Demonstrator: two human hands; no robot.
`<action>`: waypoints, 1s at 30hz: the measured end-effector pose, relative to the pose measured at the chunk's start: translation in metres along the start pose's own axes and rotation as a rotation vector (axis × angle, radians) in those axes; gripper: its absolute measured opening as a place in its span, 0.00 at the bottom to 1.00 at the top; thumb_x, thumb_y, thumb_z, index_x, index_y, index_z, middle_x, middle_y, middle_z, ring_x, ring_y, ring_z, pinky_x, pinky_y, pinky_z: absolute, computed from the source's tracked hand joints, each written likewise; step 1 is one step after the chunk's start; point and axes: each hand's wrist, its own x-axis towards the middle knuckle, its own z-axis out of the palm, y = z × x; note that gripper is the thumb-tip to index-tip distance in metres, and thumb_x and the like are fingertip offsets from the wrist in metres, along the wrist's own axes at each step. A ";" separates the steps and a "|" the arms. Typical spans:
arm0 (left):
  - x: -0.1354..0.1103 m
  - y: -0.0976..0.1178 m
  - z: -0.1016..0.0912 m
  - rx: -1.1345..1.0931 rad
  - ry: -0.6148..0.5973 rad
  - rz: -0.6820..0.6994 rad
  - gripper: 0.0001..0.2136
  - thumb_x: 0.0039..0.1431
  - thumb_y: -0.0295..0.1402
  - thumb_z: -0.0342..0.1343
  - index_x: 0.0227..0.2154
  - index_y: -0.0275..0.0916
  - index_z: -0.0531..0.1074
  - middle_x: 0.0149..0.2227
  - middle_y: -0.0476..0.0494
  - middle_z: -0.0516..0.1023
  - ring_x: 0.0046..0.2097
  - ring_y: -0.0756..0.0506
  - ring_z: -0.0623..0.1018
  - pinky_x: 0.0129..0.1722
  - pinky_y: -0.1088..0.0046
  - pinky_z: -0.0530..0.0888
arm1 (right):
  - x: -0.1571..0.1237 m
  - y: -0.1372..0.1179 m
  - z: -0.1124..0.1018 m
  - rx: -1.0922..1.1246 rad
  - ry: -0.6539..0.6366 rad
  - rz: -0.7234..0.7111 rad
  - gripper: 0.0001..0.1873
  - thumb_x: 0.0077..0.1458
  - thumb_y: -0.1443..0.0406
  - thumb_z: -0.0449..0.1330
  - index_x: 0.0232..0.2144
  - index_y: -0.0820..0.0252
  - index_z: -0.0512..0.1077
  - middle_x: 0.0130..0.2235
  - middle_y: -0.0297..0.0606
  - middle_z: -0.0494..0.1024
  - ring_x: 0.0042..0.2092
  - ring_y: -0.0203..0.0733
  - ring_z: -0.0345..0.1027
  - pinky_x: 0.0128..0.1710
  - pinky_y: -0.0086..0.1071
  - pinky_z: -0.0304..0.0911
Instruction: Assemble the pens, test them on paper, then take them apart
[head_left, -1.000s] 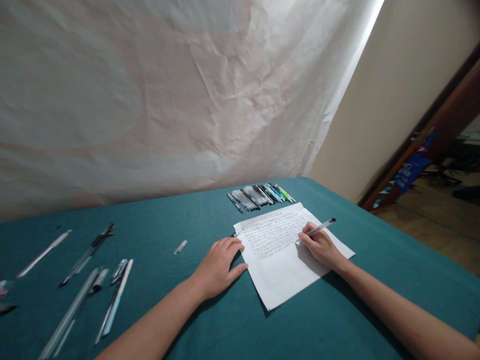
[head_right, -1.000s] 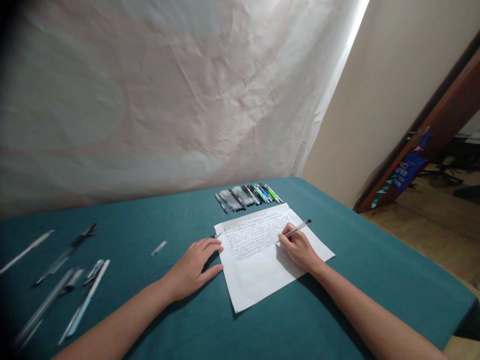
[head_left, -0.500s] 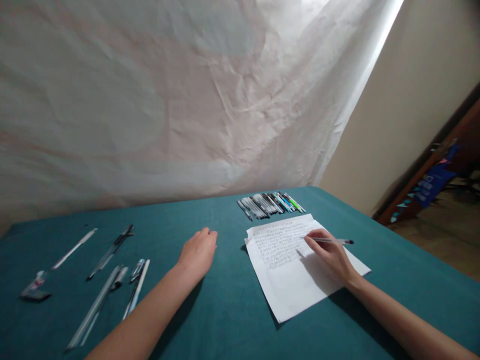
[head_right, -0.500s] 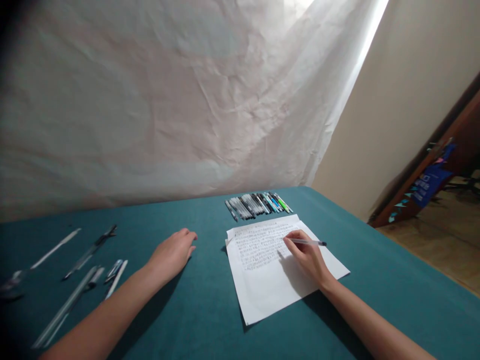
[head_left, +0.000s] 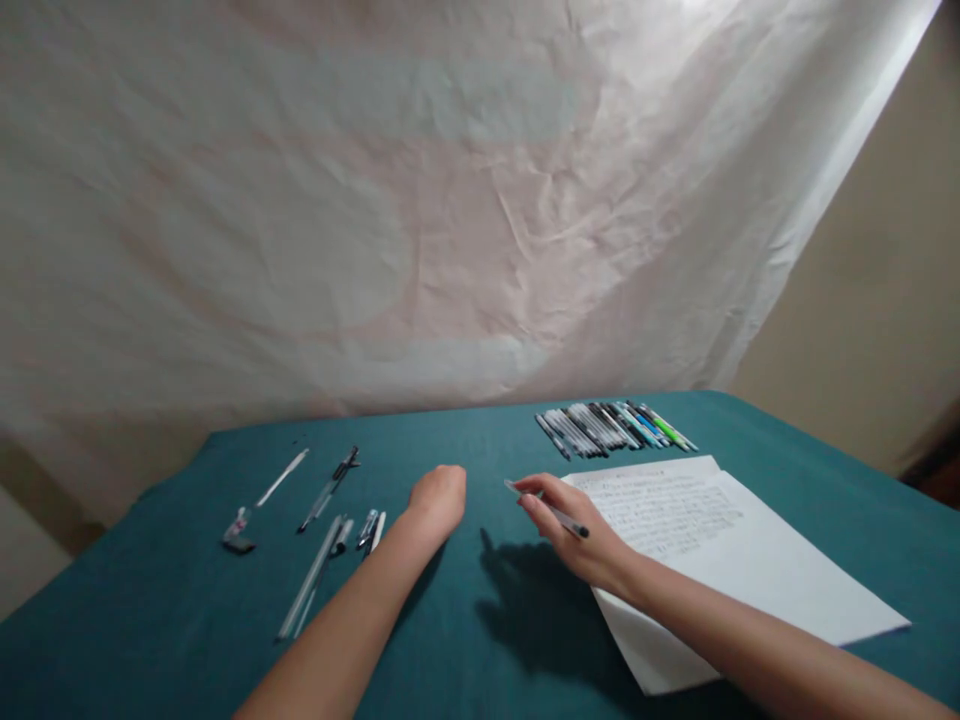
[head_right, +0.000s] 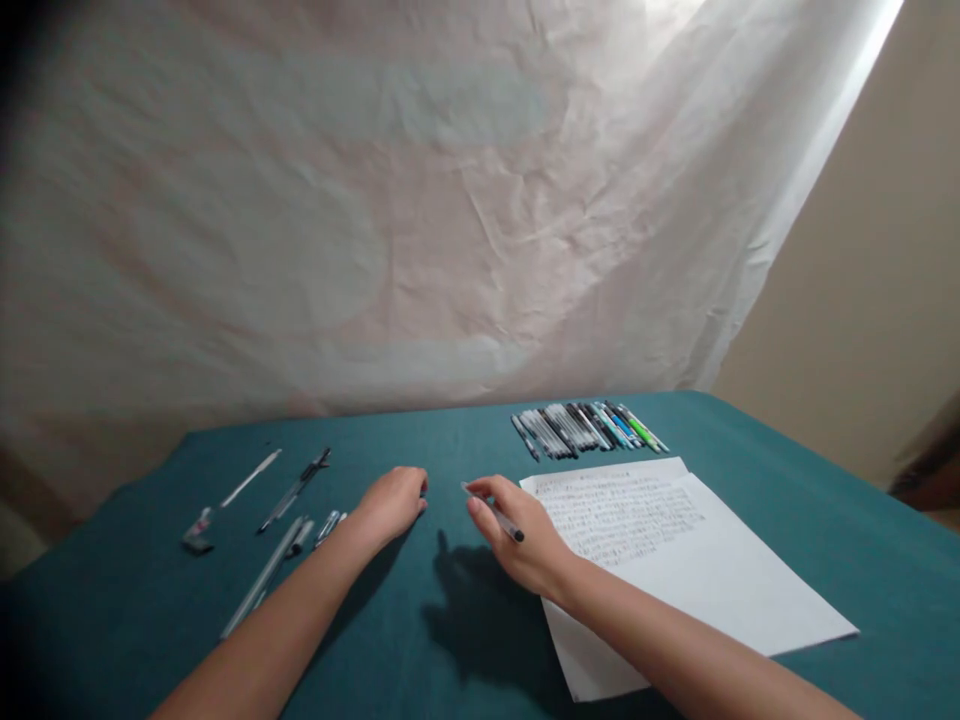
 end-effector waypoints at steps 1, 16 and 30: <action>0.001 -0.002 0.001 -0.011 0.001 0.001 0.07 0.43 0.25 0.54 0.28 0.33 0.72 0.32 0.33 0.74 0.38 0.40 0.74 0.36 0.68 0.67 | 0.004 0.000 0.008 0.000 0.004 -0.005 0.14 0.54 0.58 0.47 0.39 0.58 0.65 0.36 0.36 0.72 0.36 0.36 0.65 0.35 0.29 0.58; 0.024 -0.004 0.016 -1.524 -0.006 -0.018 0.08 0.45 0.26 0.55 0.31 0.31 0.69 0.28 0.43 0.74 0.28 0.53 0.73 0.34 0.76 0.71 | -0.008 0.006 0.028 -0.078 0.082 -0.293 0.18 0.50 0.68 0.49 0.46 0.57 0.59 0.42 0.41 0.65 0.38 0.39 0.62 0.37 0.31 0.60; 0.019 0.001 0.014 -1.905 -0.058 -0.122 0.07 0.47 0.22 0.55 0.31 0.31 0.66 0.28 0.43 0.74 0.31 0.53 0.74 0.35 0.79 0.72 | -0.007 0.009 0.031 -0.090 0.109 -0.288 0.16 0.52 0.68 0.47 0.45 0.57 0.59 0.41 0.41 0.65 0.40 0.39 0.63 0.38 0.32 0.61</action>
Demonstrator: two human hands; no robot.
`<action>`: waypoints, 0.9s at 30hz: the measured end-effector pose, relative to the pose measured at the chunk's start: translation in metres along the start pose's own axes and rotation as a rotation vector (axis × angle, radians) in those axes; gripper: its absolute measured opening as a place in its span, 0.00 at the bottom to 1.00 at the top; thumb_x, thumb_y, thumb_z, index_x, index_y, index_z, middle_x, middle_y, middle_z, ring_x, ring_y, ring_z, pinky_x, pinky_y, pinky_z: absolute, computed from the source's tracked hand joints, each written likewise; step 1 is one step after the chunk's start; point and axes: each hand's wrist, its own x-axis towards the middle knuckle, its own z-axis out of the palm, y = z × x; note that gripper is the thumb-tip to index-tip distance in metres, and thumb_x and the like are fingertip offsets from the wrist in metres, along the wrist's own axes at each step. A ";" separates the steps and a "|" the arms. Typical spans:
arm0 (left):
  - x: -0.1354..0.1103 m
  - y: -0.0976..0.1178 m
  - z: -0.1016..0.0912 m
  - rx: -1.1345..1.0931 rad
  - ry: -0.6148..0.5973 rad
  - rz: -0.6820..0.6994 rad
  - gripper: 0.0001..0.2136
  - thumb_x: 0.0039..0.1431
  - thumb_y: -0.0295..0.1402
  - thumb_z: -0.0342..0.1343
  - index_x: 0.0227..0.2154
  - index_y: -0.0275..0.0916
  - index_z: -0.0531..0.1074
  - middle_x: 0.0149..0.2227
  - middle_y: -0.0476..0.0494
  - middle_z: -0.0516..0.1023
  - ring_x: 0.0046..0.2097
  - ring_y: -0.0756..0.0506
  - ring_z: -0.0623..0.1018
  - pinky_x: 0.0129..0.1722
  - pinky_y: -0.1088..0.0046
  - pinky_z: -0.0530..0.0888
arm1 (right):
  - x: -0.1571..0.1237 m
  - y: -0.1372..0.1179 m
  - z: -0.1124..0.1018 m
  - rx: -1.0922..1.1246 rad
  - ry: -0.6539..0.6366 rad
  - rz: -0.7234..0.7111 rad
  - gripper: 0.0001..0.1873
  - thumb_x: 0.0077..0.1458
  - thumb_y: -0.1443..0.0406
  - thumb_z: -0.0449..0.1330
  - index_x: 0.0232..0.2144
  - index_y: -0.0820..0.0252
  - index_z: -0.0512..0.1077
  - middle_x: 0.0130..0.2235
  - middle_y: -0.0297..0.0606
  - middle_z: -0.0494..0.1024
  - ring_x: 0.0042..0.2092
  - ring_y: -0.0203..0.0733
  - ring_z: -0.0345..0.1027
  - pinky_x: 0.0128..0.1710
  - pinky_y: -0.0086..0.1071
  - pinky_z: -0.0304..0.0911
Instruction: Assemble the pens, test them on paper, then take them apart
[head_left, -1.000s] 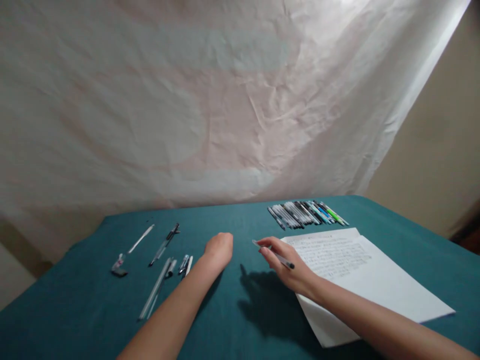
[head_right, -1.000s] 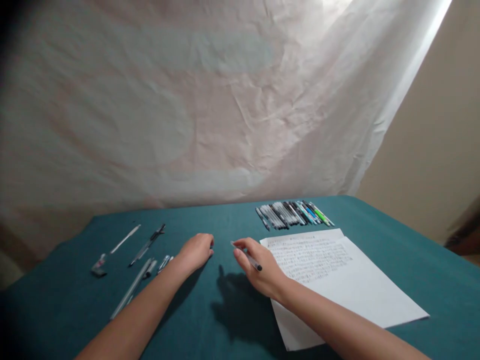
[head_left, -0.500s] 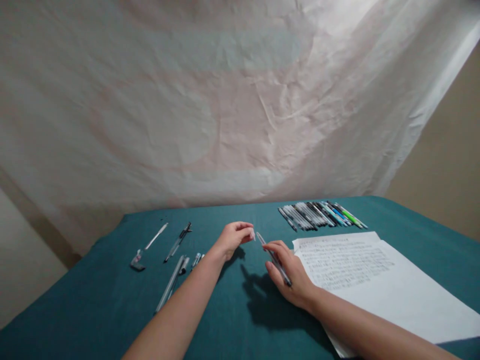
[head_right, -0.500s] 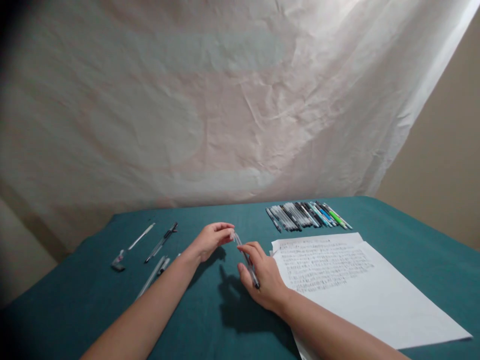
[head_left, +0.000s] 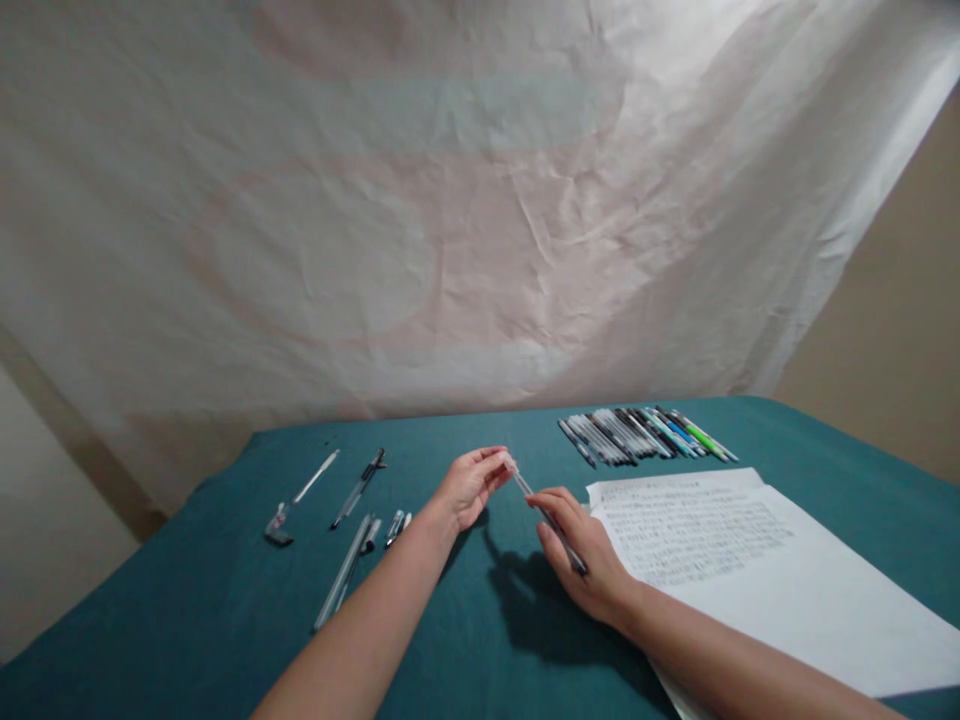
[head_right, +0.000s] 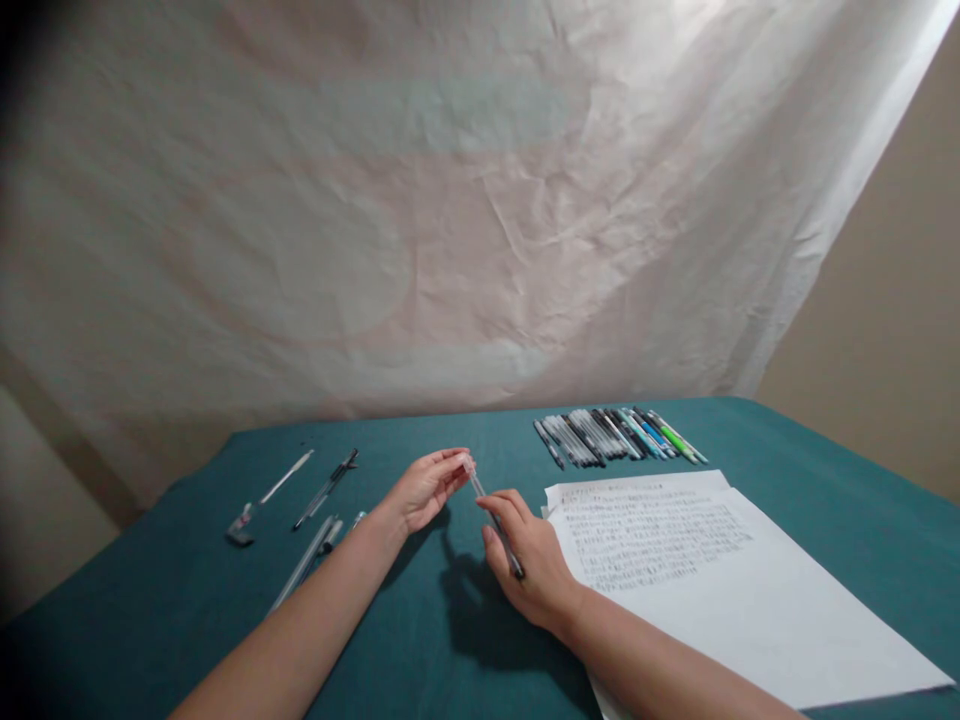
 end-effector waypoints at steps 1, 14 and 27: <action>-0.001 0.000 0.001 0.003 -0.001 -0.006 0.06 0.47 0.22 0.55 0.31 0.31 0.66 0.28 0.43 0.74 0.31 0.53 0.74 0.35 0.79 0.72 | 0.000 0.000 0.000 0.001 0.000 0.001 0.16 0.53 0.68 0.47 0.45 0.56 0.59 0.41 0.41 0.65 0.40 0.39 0.63 0.38 0.32 0.61; -0.008 -0.009 0.014 0.005 0.013 -0.004 0.05 0.47 0.22 0.55 0.29 0.32 0.66 0.28 0.43 0.73 0.30 0.53 0.74 0.34 0.78 0.71 | 0.000 0.005 0.002 -0.041 -0.010 0.020 0.15 0.53 0.69 0.46 0.44 0.54 0.62 0.42 0.40 0.64 0.36 0.37 0.64 0.36 0.30 0.62; -0.016 -0.017 0.026 0.012 -0.006 0.045 0.04 0.49 0.26 0.54 0.29 0.32 0.65 0.28 0.43 0.74 0.29 0.53 0.74 0.36 0.76 0.70 | -0.003 0.008 0.006 -0.103 0.042 0.015 0.19 0.52 0.71 0.45 0.45 0.52 0.63 0.39 0.39 0.65 0.35 0.37 0.64 0.33 0.29 0.62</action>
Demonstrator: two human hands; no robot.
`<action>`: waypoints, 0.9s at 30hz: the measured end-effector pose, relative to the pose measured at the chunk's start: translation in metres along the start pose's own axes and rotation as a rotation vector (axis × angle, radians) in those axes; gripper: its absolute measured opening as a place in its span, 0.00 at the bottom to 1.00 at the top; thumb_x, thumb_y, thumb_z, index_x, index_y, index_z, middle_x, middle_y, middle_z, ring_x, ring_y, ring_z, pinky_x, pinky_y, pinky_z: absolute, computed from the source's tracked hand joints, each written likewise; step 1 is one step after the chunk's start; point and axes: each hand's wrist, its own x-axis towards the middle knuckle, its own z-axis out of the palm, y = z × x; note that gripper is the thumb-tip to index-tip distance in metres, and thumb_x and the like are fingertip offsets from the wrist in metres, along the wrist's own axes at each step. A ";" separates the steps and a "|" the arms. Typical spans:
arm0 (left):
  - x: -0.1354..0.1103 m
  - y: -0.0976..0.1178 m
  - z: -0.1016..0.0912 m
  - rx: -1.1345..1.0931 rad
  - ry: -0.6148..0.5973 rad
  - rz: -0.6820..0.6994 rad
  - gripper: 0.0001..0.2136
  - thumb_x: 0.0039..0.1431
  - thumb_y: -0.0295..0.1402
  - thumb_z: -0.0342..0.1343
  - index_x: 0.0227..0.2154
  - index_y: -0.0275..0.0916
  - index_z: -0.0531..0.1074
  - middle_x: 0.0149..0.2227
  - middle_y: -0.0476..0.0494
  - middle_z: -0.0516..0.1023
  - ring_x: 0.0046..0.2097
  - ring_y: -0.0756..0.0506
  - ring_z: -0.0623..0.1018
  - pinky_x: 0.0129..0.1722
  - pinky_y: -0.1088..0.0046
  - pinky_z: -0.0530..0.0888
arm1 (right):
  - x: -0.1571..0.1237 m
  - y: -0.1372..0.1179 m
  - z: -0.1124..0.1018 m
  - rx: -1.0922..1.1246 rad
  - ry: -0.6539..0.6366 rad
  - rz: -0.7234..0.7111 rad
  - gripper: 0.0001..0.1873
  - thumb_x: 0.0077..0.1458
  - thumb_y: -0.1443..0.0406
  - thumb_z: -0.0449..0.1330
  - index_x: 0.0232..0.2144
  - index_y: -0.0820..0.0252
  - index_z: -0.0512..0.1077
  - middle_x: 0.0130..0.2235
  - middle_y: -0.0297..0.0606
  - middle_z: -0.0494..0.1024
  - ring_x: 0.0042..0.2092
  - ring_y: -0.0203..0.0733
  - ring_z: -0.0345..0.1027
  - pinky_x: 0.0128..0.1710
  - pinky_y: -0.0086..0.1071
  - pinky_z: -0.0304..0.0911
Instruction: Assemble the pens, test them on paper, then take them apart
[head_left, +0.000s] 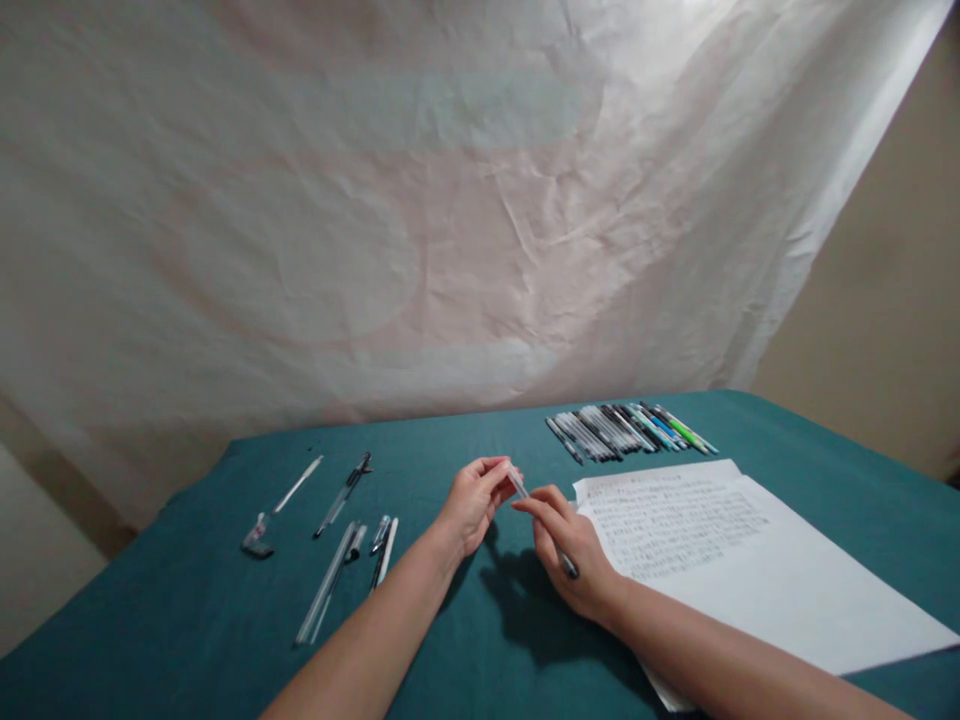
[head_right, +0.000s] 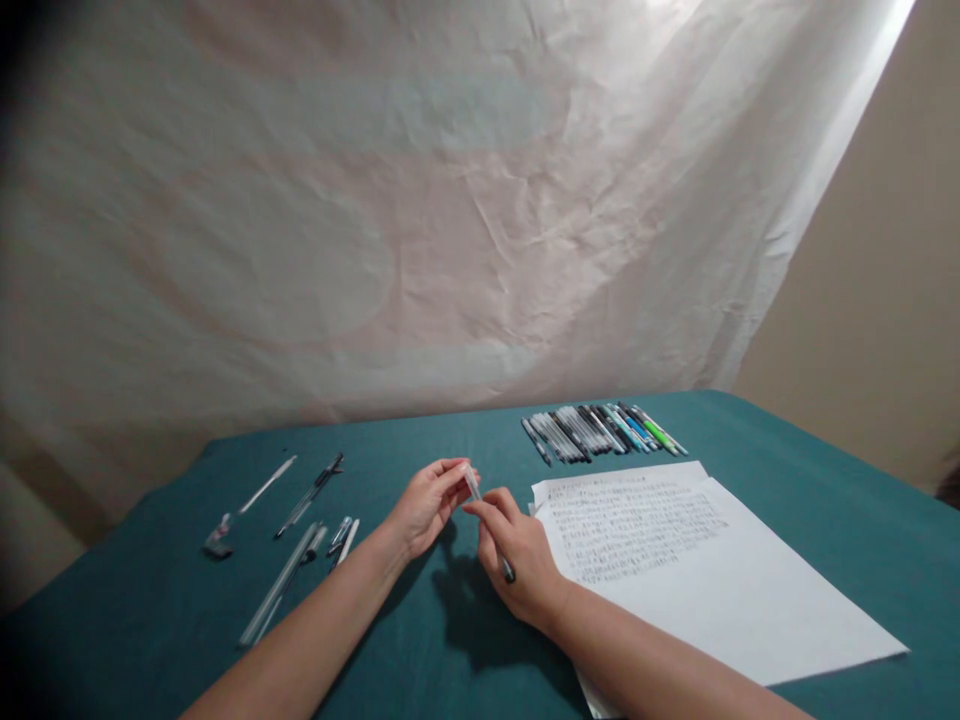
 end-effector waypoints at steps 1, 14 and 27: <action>0.000 0.000 0.000 0.005 -0.007 0.005 0.05 0.49 0.26 0.55 0.29 0.32 0.65 0.28 0.43 0.74 0.30 0.53 0.74 0.36 0.76 0.70 | 0.000 0.000 0.000 0.000 -0.001 -0.001 0.19 0.52 0.71 0.45 0.45 0.52 0.62 0.39 0.39 0.65 0.35 0.37 0.64 0.33 0.29 0.62; 0.008 -0.024 -0.004 -0.078 0.164 0.017 0.12 0.51 0.23 0.51 0.39 0.37 0.59 0.28 0.46 0.72 0.28 0.54 0.74 0.31 0.79 0.70 | 0.011 -0.004 -0.008 -0.023 -0.098 0.042 0.16 0.53 0.65 0.48 0.45 0.53 0.62 0.41 0.37 0.67 0.36 0.36 0.65 0.35 0.29 0.61; 0.021 -0.045 -0.025 0.054 0.258 0.350 0.18 0.50 0.33 0.54 0.44 0.38 0.58 0.33 0.43 0.72 0.34 0.50 0.74 0.37 0.71 0.70 | 0.041 0.012 -0.015 -0.357 -0.427 0.238 0.10 0.49 0.62 0.52 0.33 0.56 0.71 0.27 0.36 0.75 0.30 0.38 0.68 0.28 0.26 0.53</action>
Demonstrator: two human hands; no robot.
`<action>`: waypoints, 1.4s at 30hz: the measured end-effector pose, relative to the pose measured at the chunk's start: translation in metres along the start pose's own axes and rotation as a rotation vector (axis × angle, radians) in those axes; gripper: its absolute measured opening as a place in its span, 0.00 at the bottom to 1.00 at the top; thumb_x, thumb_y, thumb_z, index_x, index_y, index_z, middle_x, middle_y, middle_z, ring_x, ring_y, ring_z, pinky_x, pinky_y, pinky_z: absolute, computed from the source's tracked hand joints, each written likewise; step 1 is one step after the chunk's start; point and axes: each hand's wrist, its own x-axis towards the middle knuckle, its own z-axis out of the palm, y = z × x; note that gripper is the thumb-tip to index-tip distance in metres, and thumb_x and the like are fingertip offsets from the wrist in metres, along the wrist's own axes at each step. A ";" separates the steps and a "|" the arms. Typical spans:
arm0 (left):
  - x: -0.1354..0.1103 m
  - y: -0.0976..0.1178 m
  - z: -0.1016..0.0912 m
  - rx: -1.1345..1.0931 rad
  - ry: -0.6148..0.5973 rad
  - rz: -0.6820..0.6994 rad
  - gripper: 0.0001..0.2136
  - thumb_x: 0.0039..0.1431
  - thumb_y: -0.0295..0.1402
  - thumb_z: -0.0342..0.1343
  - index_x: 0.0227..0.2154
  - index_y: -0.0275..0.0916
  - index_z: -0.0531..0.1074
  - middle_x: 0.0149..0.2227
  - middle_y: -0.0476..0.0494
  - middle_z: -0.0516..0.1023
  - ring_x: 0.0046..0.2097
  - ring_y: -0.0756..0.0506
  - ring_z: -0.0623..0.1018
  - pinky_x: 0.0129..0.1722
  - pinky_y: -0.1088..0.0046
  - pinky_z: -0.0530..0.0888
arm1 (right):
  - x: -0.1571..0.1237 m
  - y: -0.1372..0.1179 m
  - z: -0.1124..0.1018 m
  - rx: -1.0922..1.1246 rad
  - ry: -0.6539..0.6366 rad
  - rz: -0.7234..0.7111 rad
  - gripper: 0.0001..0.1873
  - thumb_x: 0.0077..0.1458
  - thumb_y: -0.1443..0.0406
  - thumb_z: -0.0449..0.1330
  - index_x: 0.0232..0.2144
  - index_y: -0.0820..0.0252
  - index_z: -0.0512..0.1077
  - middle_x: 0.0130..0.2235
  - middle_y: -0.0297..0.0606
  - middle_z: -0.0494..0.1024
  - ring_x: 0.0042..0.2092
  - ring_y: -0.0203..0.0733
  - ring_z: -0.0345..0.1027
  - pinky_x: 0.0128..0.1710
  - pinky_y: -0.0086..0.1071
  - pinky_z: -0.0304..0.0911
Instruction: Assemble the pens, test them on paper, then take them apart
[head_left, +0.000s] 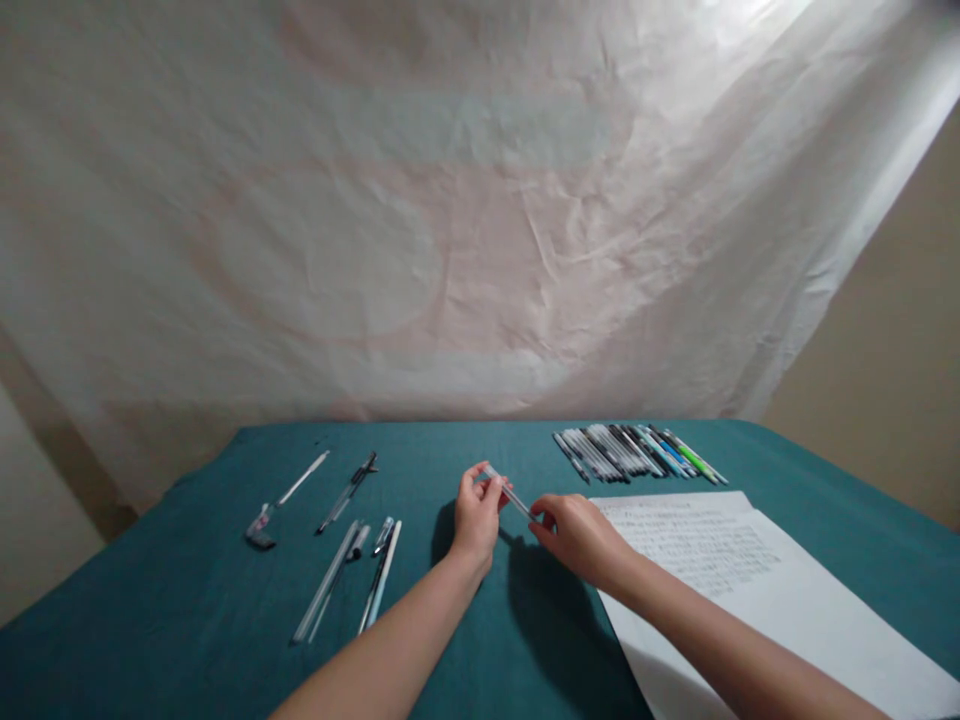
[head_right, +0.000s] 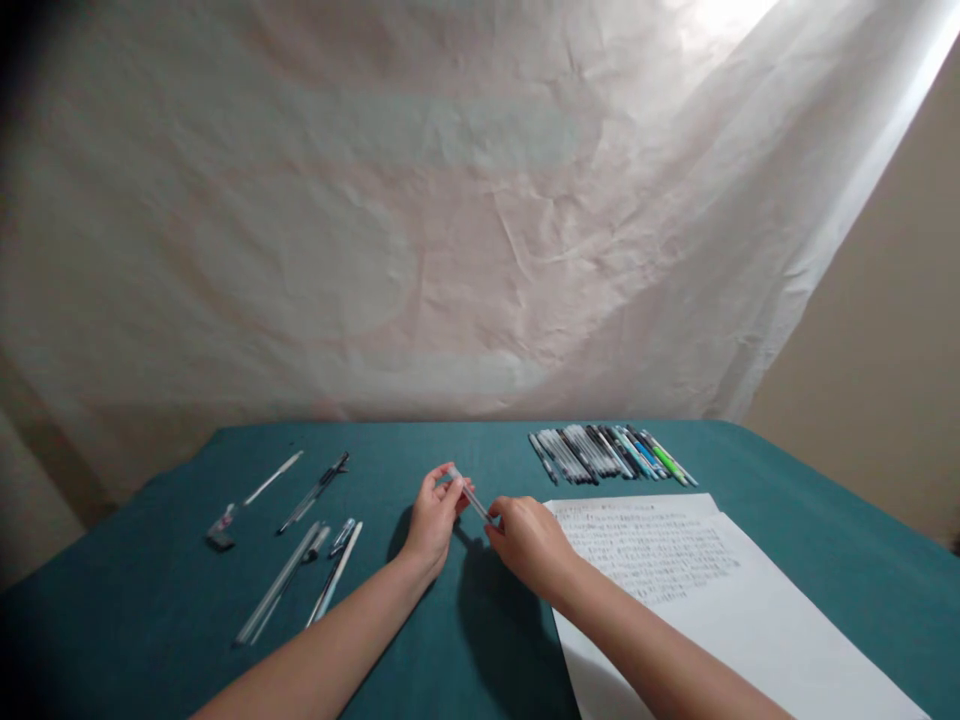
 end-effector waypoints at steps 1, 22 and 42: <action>-0.001 0.000 0.001 -0.003 0.001 0.010 0.19 0.50 0.33 0.54 0.45 0.38 0.58 0.34 0.43 0.72 0.35 0.50 0.74 0.38 0.71 0.70 | 0.006 0.001 -0.002 -0.018 -0.019 0.011 0.10 0.49 0.62 0.52 0.32 0.56 0.71 0.27 0.37 0.75 0.30 0.38 0.68 0.28 0.26 0.53; -0.005 0.003 0.000 0.134 -0.036 -0.029 0.09 0.53 0.33 0.48 0.36 0.34 0.62 0.32 0.42 0.70 0.31 0.52 0.73 0.32 0.74 0.70 | 0.075 0.073 0.003 -0.369 -0.036 0.424 0.13 0.49 0.68 0.48 0.38 0.68 0.65 0.38 0.51 0.71 0.40 0.47 0.67 0.34 0.33 0.56; 0.008 0.125 -0.027 1.645 -0.440 -0.115 0.05 0.38 0.28 0.58 0.22 0.34 0.72 0.31 0.37 0.75 0.38 0.42 0.73 0.40 0.69 0.66 | -0.013 -0.018 0.038 -0.102 -0.027 -0.083 0.07 0.52 0.64 0.46 0.26 0.58 0.62 0.27 0.34 0.72 0.28 0.36 0.66 0.24 0.26 0.47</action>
